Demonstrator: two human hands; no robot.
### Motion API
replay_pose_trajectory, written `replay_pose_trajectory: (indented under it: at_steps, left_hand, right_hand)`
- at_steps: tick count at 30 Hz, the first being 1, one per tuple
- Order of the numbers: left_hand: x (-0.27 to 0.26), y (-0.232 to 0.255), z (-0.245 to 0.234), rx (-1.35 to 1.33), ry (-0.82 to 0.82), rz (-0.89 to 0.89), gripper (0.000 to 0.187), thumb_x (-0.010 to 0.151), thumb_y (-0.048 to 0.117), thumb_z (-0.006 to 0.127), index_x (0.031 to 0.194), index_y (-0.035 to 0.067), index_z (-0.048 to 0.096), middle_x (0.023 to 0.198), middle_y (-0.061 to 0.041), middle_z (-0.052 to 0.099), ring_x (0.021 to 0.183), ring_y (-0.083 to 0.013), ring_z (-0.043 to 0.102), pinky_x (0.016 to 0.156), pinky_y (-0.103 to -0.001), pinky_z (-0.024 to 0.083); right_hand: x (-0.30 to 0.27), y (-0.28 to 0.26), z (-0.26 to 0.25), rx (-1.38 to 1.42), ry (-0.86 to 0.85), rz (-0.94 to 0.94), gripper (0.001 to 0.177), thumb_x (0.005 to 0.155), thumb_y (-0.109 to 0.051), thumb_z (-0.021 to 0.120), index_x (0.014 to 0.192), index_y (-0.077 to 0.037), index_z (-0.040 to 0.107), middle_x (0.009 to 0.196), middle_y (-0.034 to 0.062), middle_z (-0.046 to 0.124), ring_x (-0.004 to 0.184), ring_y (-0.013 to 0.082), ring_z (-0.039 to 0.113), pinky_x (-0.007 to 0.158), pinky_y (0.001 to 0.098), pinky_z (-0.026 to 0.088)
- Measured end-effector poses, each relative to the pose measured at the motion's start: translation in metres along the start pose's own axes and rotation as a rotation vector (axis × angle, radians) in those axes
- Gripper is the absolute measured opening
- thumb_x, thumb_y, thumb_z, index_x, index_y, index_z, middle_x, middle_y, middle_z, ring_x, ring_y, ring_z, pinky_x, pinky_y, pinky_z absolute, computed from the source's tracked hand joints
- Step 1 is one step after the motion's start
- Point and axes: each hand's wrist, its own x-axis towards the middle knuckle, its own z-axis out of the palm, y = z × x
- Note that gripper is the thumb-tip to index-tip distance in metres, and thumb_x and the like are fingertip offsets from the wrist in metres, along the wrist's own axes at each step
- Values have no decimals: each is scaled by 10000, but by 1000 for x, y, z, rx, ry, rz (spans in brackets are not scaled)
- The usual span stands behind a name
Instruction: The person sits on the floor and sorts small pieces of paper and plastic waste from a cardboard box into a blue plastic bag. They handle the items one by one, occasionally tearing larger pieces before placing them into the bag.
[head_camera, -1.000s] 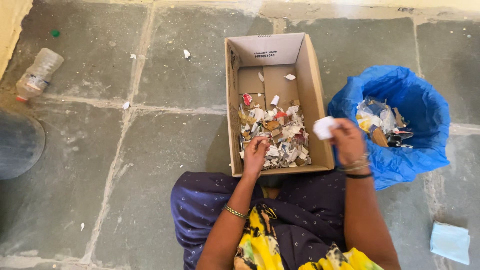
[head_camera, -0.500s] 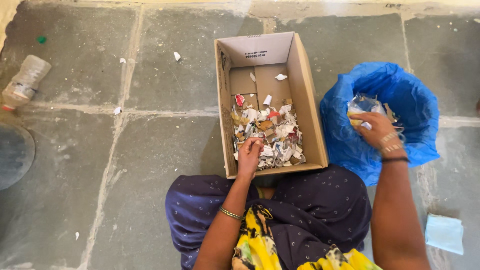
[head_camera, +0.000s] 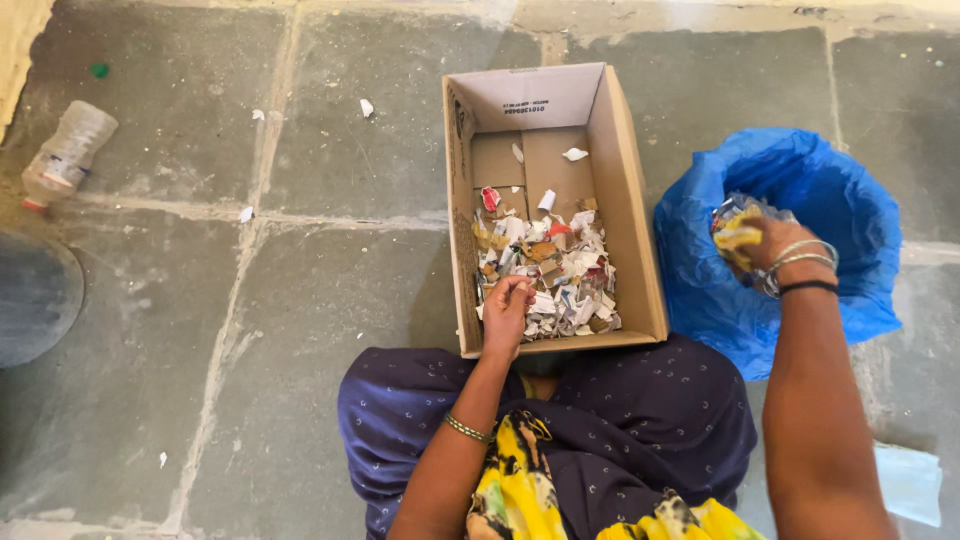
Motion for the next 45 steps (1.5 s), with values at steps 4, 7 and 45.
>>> replay_pose_trajectory:
  at_steps: [4,7,45]
  left_hand:
    - [-3,4,-1,7,56,64,176,1056,156,564,1100,24,670,855,-19,674,759,-84,601,699,-237,497]
    - [-5,8,-1,0,89,114,200,1073,182,549,1097,20,663,838,-16,667,745,-84,604,691,-239,503]
    - [-4,2,-2,-34,74,97,141,1046,134,573,1082,37,668,837,-13,668,738,-79,597,695,-236,510]
  right_hand:
    - [-39,-74,-44,328,356,-48,355,949,-293,730,1281,-168,722,1103,179,724,980,353,697,883,449,548]
    - [-34,-139,-27,642,300,-183,244,930,-193,727,1161,-113,740,1047,140,738,902,304,716,817,390,559]
    - [-67,-172,-16,476,166,-204,225,895,-279,725,1093,-184,774,1097,104,757,978,310,714,867,417,560]
